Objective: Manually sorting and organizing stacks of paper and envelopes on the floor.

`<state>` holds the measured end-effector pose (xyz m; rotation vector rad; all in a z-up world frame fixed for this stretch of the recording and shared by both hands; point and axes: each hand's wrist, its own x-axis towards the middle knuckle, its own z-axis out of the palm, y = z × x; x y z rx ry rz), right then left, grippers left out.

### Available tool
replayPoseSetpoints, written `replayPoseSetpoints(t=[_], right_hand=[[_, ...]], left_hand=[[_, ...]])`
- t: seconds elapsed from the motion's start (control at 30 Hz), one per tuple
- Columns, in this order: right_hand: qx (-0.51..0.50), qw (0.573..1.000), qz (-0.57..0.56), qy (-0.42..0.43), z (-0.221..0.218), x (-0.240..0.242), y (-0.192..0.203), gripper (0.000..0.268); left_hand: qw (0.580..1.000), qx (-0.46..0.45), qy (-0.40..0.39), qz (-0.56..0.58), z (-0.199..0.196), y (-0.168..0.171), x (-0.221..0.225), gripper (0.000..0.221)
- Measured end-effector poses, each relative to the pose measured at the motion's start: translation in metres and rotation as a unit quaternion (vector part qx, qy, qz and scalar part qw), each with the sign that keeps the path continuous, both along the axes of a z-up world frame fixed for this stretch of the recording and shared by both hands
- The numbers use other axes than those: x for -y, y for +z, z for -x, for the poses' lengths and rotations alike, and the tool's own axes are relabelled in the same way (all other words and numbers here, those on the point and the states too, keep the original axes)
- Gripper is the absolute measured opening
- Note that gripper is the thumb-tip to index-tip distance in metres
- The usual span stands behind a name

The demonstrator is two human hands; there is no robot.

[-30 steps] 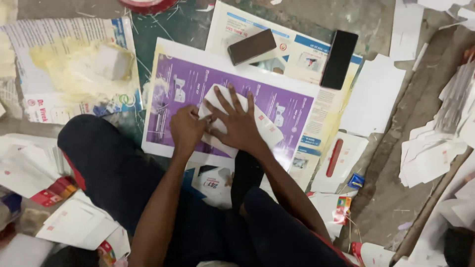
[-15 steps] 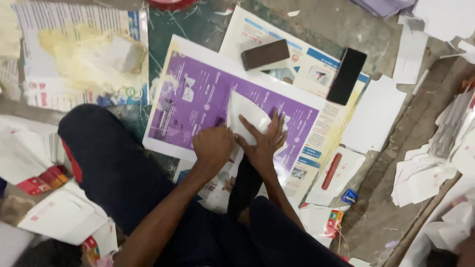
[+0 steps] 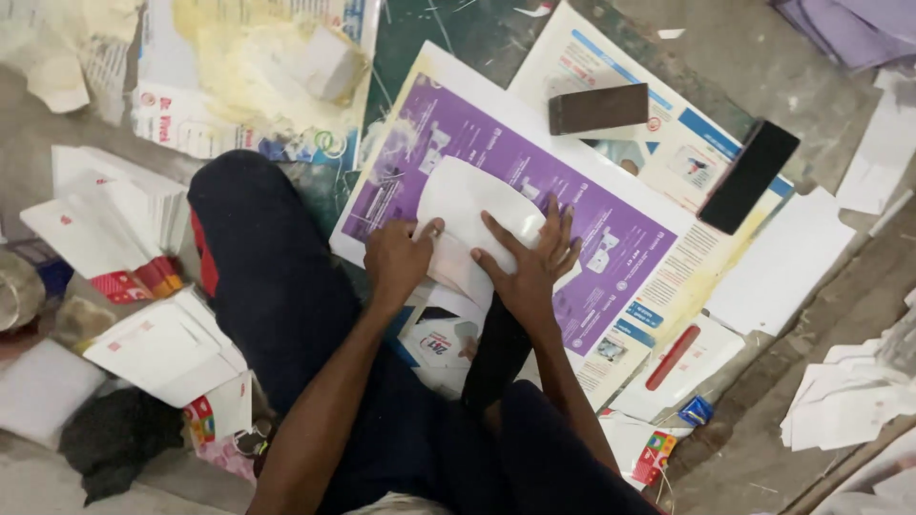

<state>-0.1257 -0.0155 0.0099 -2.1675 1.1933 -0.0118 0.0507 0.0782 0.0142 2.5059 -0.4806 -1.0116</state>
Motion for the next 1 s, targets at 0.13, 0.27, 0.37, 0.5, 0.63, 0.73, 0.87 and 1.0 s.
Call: replayPoseSetpoints(t=[0.13,0.27,0.37,0.5,0.63,0.73,0.87,1.0], right_hand=[[0.016,0.999,-0.020,0.035,-0.029,0.001,0.008,0.050],[0.006,0.999,-0.011,0.045,-0.032,0.001,0.002,0.048],[0.011,0.999,-0.016,0.040,-0.034,-0.001,0.002,0.048],[-0.016,0.999,-0.012,0.044,-0.038,-0.002,0.008,0.049],[-0.003,0.999,-0.001,0.044,-0.032,-0.001,-0.001,0.051],[-0.017,0.999,-0.004,0.044,-0.033,-0.002,-0.002,0.059],[-0.072,0.997,-0.031,0.021,-0.030,0.004,0.006,0.088],[-0.068,0.996,0.060,0.027,-0.017,-0.007,-0.027,0.090]], left_hand=[[0.997,-0.034,0.074,0.006,-0.023,0.001,-0.016,0.044],[0.991,-0.088,0.102,-0.007,-0.032,0.006,-0.015,0.040],[0.988,-0.097,0.116,-0.001,-0.030,0.005,-0.017,0.039],[0.996,-0.031,0.088,-0.001,-0.015,0.010,-0.010,0.038],[0.991,0.131,-0.016,-0.004,-0.008,0.018,-0.005,0.032],[0.992,0.124,0.004,-0.034,-0.027,0.039,0.000,0.032],[0.971,0.221,-0.085,0.013,0.015,0.007,0.006,0.021],[0.924,0.265,-0.241,0.135,0.068,-0.019,0.008,0.011]])
